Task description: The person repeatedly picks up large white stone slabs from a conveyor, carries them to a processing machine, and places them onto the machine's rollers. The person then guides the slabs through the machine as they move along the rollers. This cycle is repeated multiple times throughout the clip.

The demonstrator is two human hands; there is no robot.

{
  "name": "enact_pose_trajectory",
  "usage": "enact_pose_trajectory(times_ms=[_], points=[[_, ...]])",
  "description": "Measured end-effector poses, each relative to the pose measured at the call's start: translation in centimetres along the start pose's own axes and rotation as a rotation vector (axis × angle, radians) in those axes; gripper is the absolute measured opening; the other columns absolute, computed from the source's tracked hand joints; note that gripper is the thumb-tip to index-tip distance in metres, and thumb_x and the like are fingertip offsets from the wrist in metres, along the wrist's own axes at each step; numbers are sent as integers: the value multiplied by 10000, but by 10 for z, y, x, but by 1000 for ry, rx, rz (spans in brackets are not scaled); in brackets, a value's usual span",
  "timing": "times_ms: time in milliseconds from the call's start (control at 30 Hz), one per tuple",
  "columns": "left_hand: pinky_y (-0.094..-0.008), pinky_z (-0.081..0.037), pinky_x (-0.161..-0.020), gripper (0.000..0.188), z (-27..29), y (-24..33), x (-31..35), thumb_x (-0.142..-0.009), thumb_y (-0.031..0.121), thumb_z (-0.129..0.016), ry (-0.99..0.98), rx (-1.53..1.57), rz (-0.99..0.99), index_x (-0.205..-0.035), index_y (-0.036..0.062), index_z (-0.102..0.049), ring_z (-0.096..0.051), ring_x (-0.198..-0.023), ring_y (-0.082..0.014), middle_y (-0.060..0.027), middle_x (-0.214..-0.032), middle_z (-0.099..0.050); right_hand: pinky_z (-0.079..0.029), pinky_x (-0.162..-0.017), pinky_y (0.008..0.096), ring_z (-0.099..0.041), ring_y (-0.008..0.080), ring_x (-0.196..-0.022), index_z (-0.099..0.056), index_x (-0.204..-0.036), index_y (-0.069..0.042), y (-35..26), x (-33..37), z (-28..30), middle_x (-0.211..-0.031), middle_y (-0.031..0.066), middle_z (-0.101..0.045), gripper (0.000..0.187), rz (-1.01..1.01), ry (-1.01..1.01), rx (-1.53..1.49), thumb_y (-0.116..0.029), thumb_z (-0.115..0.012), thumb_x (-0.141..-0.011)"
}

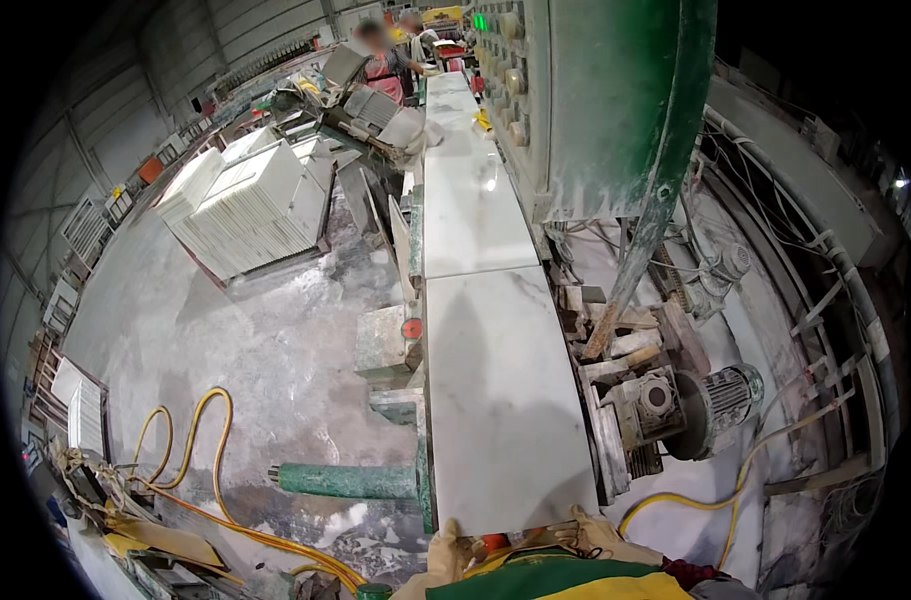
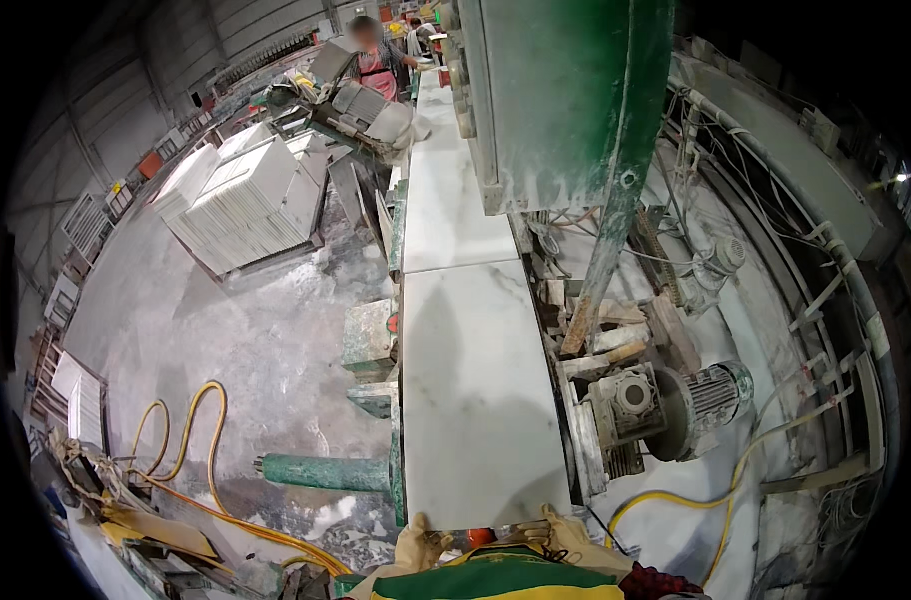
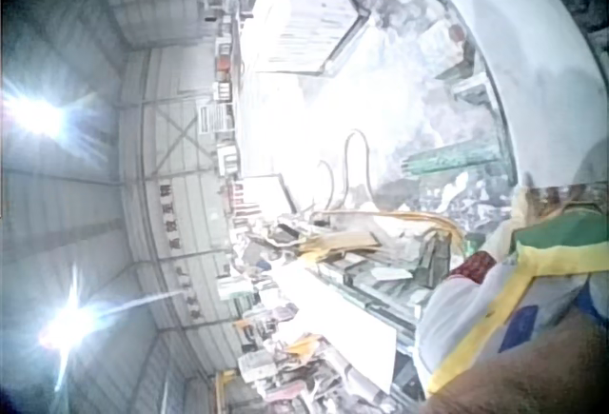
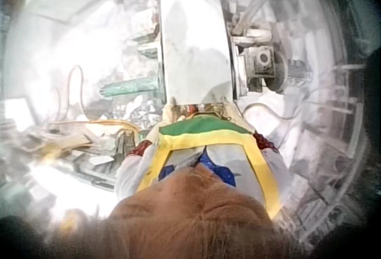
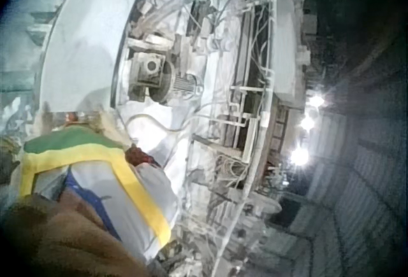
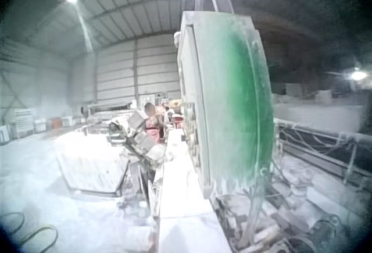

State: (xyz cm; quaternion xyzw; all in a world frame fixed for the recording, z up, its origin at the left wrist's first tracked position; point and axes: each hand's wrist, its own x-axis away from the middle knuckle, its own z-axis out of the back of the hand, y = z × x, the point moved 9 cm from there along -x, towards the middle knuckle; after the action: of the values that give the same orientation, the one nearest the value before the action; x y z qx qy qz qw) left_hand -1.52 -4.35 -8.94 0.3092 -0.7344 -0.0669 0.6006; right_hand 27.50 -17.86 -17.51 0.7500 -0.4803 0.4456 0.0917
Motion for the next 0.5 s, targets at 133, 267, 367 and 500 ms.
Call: enact_pose_trajectory(times_ms=[133,267,367,500], points=[[-439,-666,-792,685,-6,9,0,-987,554,-752,-103,-45,-143,-1326,-16,-579,-726,-913,-317,-199,-1064,-695,-625,-986,411,-725,280,-1122,-538,-1451,-47,-10,7,-14,-1391,258,-666,524,72,-67,98,-463,-533,-1132],[-426,-664,-759,741,0,2,-9,-962,578,-779,-198,8,-165,-1356,-17,-578,-735,-834,-288,-181,-1008,-732,-652,-900,431,-757,239,-953,-543,-1426,-144,-30,35,-40,-1205,202,-767,555,53,226,292,-562,-609,-1067],[-422,-659,-733,733,13,-7,-17,-957,566,-791,-136,7,-122,-1352,-16,-584,-737,-850,-293,-174,-1036,-735,-654,-891,423,-758,239,-945,-548,-1424,-132,-24,24,-26,-1203,205,-768,563,35,182,222,-561,-611,-1066],[-446,-651,-772,690,5,0,-9,-961,521,-804,-173,19,-145,-1348,-13,-601,-747,-930,-330,-188,-1116,-736,-656,-879,414,-759,239,-933,-554,-1422,-116,-12,10,-9,-1200,209,-769,572,-6,142,143,-558,-615,-1065]])
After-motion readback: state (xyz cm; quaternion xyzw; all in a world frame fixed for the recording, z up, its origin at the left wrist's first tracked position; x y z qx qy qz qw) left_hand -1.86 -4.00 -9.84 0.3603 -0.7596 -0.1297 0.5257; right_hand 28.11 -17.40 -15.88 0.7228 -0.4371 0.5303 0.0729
